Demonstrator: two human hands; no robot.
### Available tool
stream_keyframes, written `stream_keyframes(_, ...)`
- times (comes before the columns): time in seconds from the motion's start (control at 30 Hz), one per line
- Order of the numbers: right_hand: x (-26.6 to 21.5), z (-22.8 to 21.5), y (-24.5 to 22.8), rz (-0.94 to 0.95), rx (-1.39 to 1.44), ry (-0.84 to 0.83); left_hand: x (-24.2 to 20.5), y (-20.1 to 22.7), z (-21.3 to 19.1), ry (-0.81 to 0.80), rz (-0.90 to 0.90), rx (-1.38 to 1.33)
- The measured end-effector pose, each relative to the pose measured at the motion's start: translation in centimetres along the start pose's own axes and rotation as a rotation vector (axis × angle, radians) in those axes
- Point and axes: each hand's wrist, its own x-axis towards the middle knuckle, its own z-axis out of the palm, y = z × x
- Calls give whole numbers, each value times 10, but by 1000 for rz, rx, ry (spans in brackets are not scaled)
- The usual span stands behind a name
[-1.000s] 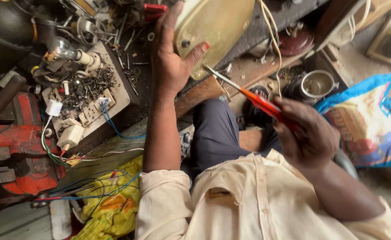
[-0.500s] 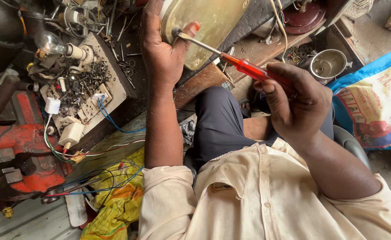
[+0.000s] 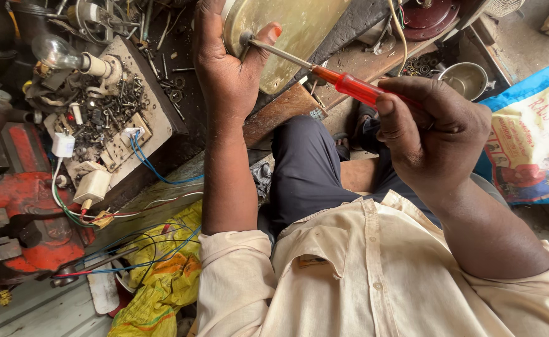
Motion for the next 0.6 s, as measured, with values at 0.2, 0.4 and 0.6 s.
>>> stream_keyframes(0.2, 18, -15, -3, 25, -42, -82, -4, -2, 2, 16, -16, 13)
stream_keyframes(0.4, 15, -26, 3, -256, -181, -178, -3, 2, 2, 7, -31, 5)
stream_keyframes(0.6, 12, -31, 10, -377, -326, -183, -1, 3, 2, 13, 6, 26)
